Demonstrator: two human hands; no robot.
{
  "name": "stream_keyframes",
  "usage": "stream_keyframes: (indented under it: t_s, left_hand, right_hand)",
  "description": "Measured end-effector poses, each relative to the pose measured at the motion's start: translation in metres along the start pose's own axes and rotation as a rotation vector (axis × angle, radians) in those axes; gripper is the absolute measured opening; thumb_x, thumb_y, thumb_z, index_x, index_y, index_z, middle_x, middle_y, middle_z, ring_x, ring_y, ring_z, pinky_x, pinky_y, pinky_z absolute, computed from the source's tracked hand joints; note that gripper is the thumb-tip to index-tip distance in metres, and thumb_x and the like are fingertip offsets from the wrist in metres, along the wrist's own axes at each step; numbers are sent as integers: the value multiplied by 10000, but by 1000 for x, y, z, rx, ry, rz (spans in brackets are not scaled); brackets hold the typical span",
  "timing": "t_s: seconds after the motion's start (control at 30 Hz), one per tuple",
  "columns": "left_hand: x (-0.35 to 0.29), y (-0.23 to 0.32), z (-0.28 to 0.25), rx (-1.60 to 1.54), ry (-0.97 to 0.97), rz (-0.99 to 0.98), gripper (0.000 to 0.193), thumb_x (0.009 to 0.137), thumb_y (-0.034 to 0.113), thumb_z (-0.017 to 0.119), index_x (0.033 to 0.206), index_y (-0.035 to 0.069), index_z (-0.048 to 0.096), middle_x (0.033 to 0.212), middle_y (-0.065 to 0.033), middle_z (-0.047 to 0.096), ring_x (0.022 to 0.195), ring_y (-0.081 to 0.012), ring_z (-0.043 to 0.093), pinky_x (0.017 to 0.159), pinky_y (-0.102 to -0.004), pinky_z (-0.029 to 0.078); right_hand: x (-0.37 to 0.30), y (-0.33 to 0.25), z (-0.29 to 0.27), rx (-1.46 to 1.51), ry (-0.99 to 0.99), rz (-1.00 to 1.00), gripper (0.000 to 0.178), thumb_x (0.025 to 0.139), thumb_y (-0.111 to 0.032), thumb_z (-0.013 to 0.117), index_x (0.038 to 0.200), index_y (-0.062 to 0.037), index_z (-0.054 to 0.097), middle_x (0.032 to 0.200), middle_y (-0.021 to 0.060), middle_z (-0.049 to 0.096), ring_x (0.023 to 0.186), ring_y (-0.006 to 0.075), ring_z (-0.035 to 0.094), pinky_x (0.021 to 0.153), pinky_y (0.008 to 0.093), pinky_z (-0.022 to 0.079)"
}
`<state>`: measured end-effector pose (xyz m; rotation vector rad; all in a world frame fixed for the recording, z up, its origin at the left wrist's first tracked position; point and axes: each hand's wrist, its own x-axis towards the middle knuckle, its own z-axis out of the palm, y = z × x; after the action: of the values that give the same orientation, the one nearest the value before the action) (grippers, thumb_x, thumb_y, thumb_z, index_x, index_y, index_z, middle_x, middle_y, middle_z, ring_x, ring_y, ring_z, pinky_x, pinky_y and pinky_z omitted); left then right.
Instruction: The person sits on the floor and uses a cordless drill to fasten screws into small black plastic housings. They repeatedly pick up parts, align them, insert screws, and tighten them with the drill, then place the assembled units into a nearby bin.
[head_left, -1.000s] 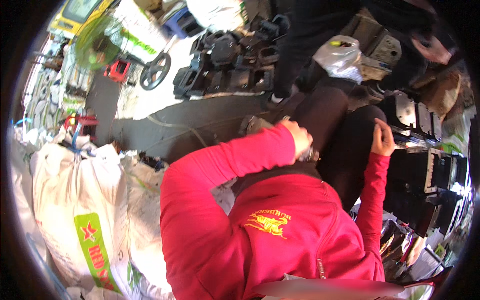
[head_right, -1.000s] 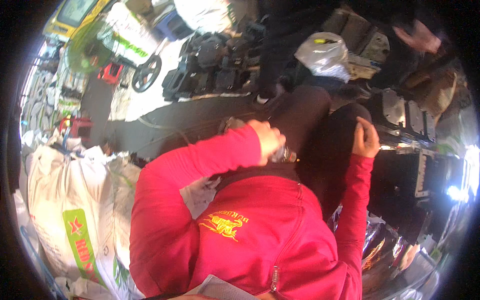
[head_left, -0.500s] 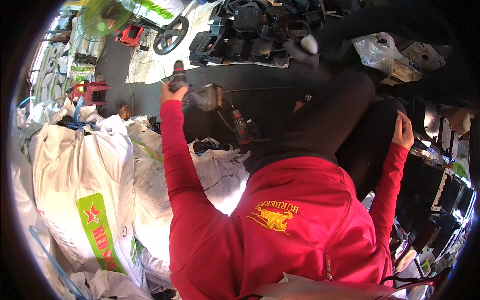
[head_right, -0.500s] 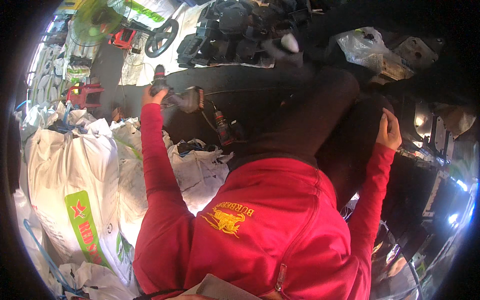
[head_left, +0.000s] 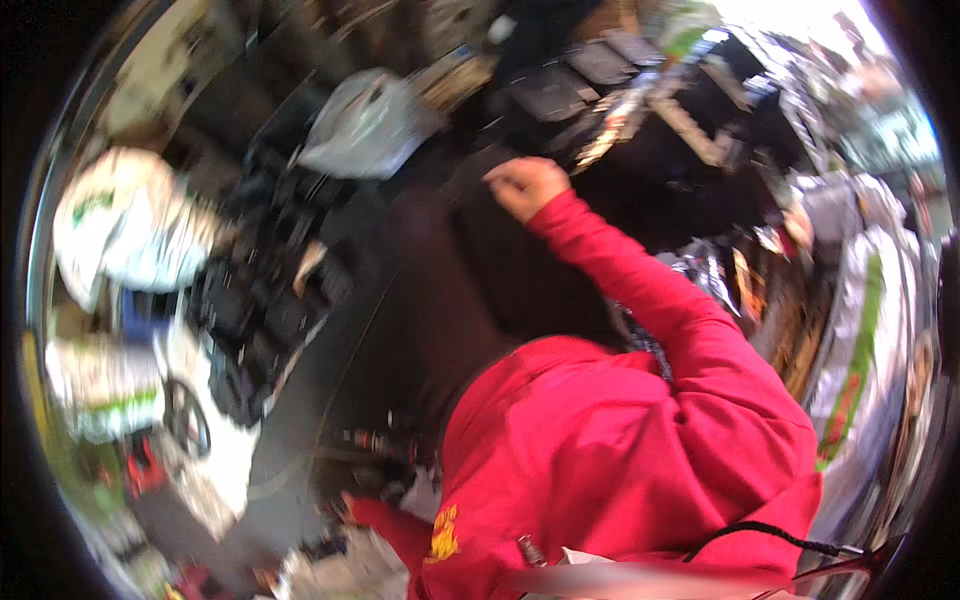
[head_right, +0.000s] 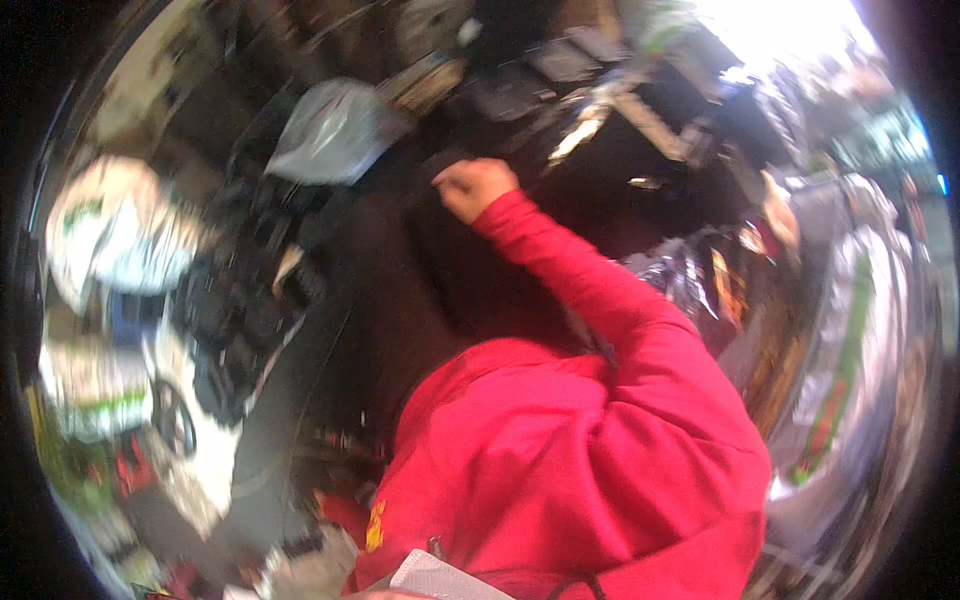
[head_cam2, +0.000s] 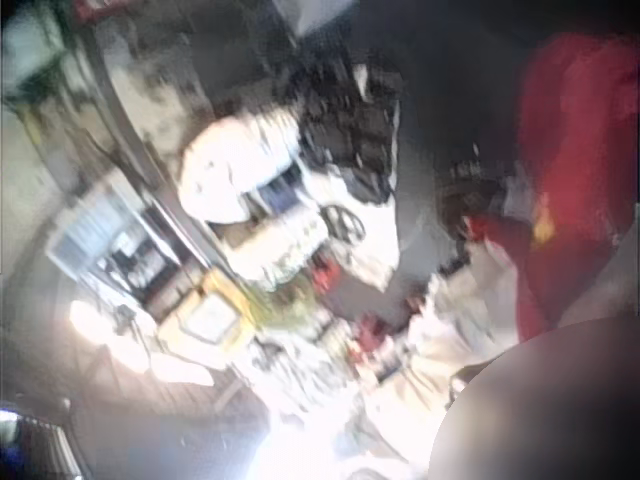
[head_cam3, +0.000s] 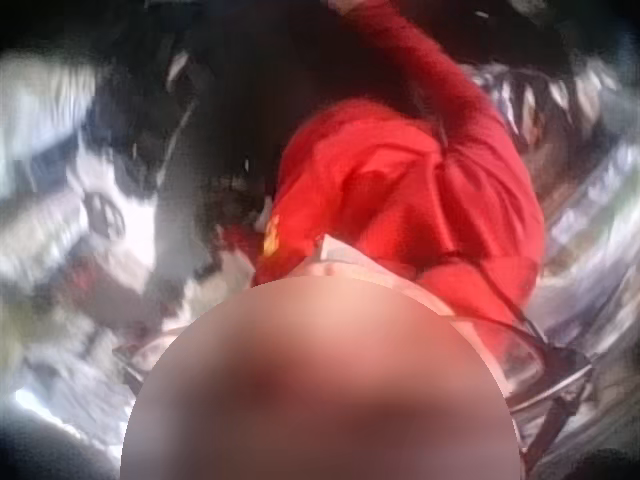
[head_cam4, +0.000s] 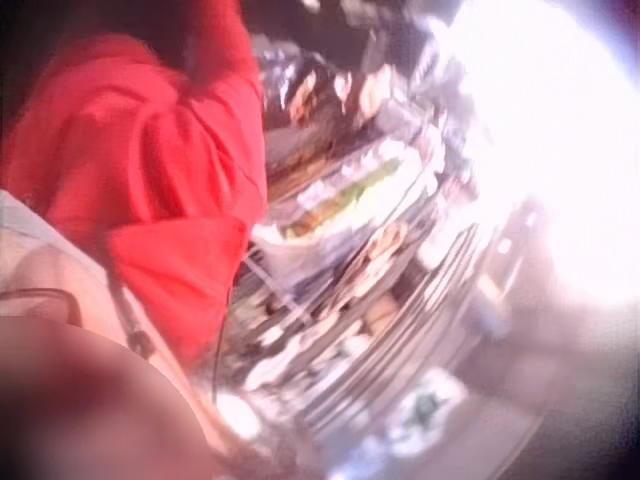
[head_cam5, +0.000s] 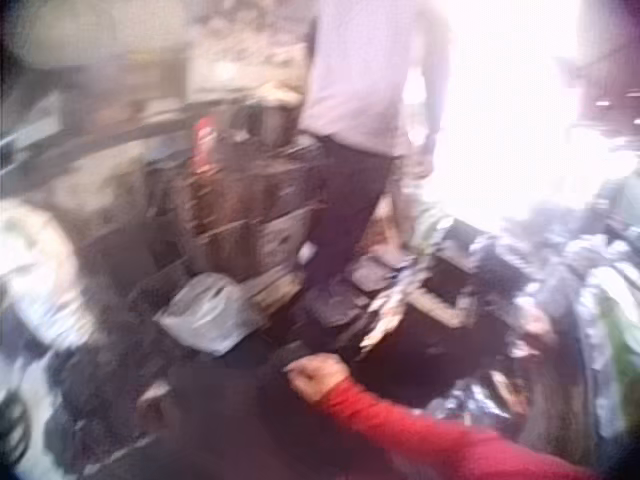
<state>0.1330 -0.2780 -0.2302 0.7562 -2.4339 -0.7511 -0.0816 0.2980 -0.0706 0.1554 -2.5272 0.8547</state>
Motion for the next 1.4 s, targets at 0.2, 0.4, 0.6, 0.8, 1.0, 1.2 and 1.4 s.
stream_keyframes:
  t_s: [0.2, 0.4, 0.6, 0.8, 1.0, 1.2, 1.4]
  left_hand:
    - [-7, 48, 90, 65, -275, 89, 775, 644, 299, 820, 1280, -3, 496, 1184, -196, 620, 1041, -332, 628, 926, -408, 491]
    - [19, 66, 132, 112, -265, 61, 766, 672, 284, 811, 1305, 5, 481, 1198, -195, 616, 1043, -331, 629, 922, -409, 496]
    - [43, 58, 132, 124, -216, 27, 758, 700, 268, 802, 1329, 14, 466, 1212, -194, 612, 1045, -330, 630, 919, -409, 502]
    - [61, 41, 116, 117, -154, -33, 751, 728, 253, 794, 1354, 22, 450, 1226, -193, 608, 1047, -328, 631, 915, -410, 507]
    - [77, 21, 94, 125, -74, -97, 744, 756, 238, 785, 1379, 31, 435, 1241, -192, 604, 1049, -327, 632, 912, -411, 513]
    - [99, 6, 80, 106, 16, -115, 738, 784, 223, 776, 1403, 40, 420, 1255, -191, 601, 1050, -326, 633, 908, -412, 518]
    - [138, 3, 56, -53, 238, 16, 733, 812, 208, 768, 1428, 48, 405, 1269, -190, 597, 1052, -325, 634, 904, -412, 523]
  right_hand:
    - [-18, -14, -41, 103, 5, 221, 126, 825, -168, 661, 919, -96, 703, 805, 116, 693, 708, 254, 689, 661, 355, 550]
    - [-25, 9, -134, -228, 233, 42, 144, 809, -178, 674, 927, -96, 663, 777, 113, 677, 693, 273, 674, 619, 364, 540]
    - [-2, 58, -215, -828, 211, 206, 369, 793, -426, 689, 1049, -160, 677, 849, 84, 710, 787, 275, 683, 764, 414, 477]
    - [17, 86, -225, -1027, -232, 452, 498, 786, -591, 663, 999, -141, 658, 928, 68, 719, 878, 249, 687, 924, 483, 335]
    - [21, 98, -227, -1069, -285, 566, 499, 782, -588, 648, 930, -116, 715, 889, 99, 723, 835, 264, 695, 930, 470, 339]
    - [12, 110, -225, -1195, -91, 185, 352, 805, -448, 653, 841, -98, 666, 777, 79, 682, 732, 246, 659, 901, 451, 357]
    - [29, 93, -253, -1250, -42, 129, 259, 880, -343, 567, 798, -110, 643, 698, 75, 670, 638, 250, 644, 871, 434, 388]
